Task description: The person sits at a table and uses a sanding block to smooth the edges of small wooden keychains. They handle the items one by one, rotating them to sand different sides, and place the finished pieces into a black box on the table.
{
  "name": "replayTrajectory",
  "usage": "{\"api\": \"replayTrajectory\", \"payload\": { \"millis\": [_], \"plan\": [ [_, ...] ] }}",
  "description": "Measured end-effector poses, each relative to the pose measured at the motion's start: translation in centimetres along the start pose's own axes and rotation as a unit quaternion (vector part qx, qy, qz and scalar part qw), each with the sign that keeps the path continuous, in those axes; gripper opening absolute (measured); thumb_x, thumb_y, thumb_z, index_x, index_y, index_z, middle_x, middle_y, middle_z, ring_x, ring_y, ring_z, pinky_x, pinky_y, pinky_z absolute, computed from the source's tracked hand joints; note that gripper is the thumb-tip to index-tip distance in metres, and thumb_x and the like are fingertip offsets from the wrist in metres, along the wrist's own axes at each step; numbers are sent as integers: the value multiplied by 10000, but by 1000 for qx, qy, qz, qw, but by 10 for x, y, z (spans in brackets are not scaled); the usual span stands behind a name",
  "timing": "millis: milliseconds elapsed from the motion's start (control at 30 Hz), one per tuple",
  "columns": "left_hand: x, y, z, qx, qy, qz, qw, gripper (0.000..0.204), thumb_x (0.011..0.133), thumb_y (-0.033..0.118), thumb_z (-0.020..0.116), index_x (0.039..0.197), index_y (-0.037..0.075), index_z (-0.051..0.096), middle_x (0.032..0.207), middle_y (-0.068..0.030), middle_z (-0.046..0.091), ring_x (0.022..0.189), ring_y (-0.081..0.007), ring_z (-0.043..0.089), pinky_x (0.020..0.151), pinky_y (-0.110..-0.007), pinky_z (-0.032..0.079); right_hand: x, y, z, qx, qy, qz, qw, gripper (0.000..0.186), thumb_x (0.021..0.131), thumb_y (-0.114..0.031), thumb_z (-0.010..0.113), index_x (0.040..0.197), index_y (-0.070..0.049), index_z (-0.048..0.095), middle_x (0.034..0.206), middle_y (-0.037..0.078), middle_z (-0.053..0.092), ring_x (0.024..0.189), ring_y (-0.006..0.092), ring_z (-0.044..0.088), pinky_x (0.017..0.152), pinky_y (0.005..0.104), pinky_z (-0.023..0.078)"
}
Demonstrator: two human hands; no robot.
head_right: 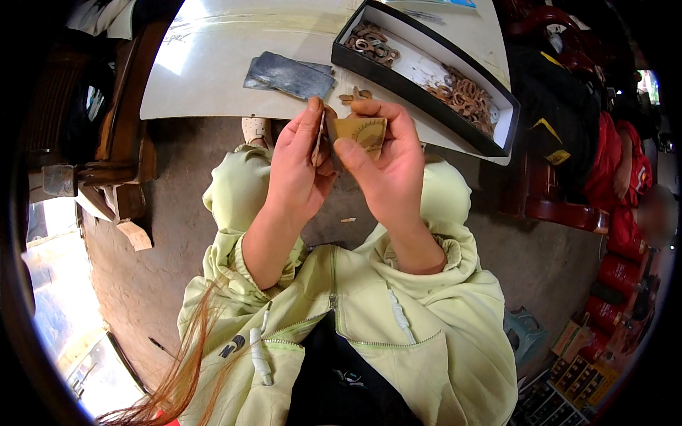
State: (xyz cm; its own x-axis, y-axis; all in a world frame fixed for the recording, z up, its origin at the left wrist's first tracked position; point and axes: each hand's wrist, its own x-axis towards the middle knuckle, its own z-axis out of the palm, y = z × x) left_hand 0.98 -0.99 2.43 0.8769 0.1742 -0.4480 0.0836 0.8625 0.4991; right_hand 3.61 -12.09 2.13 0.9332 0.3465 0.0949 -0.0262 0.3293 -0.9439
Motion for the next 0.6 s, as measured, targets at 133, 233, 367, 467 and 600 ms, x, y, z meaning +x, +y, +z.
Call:
{"api": "replayTrajectory", "payload": {
  "millis": [133,233,367,467,600],
  "plan": [
    [4,-1,-15,-26,-85,6,996,269,988,326,539,834,109,576,629,65,499,476,-22,397,405,-198,310,-4,-2,3,-56,-9,-31,998,435,814,55,678,1193,10,470,999,88,603,904,125,592,809,245,493],
    [2,-2,-9,-29,-83,10,996,295,993,341,524,816,107,556,606,64,460,469,-25,365,410,-198,283,-6,-2,1,-64,23,-104,992,429,784,104,677,1150,15,472,977,108,612,900,142,604,802,268,504],
    [0,-2,-5,-18,-73,4,997,332,1001,372,498,800,109,525,558,75,379,446,-13,284,409,-195,226,-6,3,-3,-107,-11,-202,973,312,754,143,681,998,20,530,969,123,636,915,173,622,818,301,506],
    [-2,0,-3,-32,-73,-10,997,337,1005,376,487,796,112,508,553,77,367,446,-13,271,409,-194,220,-7,6,0,-134,-22,-181,974,218,777,113,678,941,24,566,988,118,631,910,171,615,825,292,492],
    [-4,2,1,-49,-70,-3,996,349,1009,384,476,788,114,484,562,80,352,448,-8,255,407,-191,210,-5,6,2,-126,-2,-138,982,187,810,72,665,967,27,573,982,111,628,873,155,598,813,282,481]
  ]
}}
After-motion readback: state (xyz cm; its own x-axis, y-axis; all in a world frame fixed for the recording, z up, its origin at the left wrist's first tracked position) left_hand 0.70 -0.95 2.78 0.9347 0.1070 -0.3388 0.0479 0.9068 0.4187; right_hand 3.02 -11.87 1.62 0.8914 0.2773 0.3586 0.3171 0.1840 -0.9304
